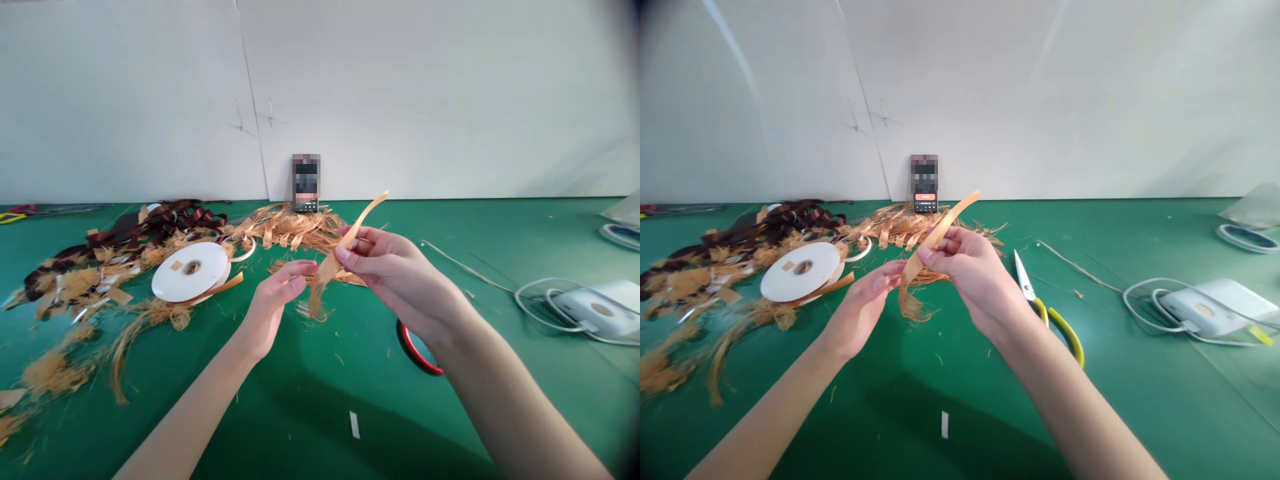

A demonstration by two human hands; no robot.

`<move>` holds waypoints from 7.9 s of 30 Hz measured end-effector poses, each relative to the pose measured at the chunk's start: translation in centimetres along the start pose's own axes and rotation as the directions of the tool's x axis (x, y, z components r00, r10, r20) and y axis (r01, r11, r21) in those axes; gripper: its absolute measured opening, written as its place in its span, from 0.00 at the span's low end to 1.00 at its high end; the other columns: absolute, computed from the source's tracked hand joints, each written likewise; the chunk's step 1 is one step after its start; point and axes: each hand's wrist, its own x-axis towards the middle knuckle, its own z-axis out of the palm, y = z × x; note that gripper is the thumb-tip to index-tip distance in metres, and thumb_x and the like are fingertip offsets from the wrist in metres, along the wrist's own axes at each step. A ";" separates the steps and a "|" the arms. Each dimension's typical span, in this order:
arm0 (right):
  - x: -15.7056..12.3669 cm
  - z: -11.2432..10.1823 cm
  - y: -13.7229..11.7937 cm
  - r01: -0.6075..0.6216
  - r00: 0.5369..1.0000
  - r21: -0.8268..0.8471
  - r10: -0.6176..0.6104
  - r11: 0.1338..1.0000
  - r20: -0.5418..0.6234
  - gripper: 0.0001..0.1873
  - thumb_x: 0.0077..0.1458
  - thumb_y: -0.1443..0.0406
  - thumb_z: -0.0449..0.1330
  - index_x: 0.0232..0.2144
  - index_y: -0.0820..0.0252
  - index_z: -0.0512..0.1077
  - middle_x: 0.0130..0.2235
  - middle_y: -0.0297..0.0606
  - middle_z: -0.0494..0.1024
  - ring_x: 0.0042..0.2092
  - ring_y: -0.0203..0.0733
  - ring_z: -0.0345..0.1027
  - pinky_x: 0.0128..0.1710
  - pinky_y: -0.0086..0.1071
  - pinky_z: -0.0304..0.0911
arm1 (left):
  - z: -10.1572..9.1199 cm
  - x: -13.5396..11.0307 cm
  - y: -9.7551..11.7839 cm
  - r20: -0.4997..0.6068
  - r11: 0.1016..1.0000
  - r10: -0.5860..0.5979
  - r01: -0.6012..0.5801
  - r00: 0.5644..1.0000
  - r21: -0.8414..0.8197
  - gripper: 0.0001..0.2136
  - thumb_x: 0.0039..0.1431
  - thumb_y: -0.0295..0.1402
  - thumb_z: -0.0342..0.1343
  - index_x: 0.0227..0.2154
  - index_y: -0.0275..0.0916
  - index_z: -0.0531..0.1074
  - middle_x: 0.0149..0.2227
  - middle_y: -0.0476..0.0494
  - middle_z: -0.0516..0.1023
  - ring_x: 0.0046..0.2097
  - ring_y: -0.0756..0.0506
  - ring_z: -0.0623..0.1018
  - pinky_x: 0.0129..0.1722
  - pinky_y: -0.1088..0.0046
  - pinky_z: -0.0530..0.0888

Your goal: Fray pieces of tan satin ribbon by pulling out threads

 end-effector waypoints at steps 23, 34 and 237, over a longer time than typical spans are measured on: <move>0.3 1.3 1.7 -0.088 0.993 -0.019 0.089 0.996 0.073 0.16 0.36 0.64 0.71 0.23 0.60 0.66 0.24 0.29 0.71 0.29 0.33 0.67 0.38 0.33 0.64 | 0.8 -0.7 -0.1 0.080 0.994 0.009 0.000 0.997 -0.109 0.06 0.58 0.35 0.55 0.31 0.40 0.74 0.42 0.45 0.67 0.47 0.47 0.66 0.51 0.70 0.62; 0.0 1.4 1.7 -0.166 0.983 0.012 0.165 0.986 0.083 0.19 0.35 0.63 0.71 0.24 0.60 0.64 0.23 0.27 0.69 0.30 0.32 0.64 0.37 0.30 0.61 | -0.3 -0.6 -1.1 0.231 0.991 0.020 0.010 0.973 -0.131 0.03 0.58 0.33 0.54 0.32 0.40 0.71 0.43 0.45 0.67 0.49 0.44 0.65 0.53 0.67 0.59; 0.5 0.6 -0.3 0.026 0.995 -0.291 0.002 0.956 0.098 0.26 0.41 0.67 0.68 0.44 0.59 0.67 0.30 0.35 0.81 0.37 0.44 0.77 0.41 0.40 0.72 | 1.6 2.8 6.0 0.007 0.983 -0.092 0.090 0.996 0.161 0.09 0.48 0.37 0.63 0.28 0.37 0.71 0.26 0.51 0.72 0.31 0.51 0.72 0.31 0.75 0.70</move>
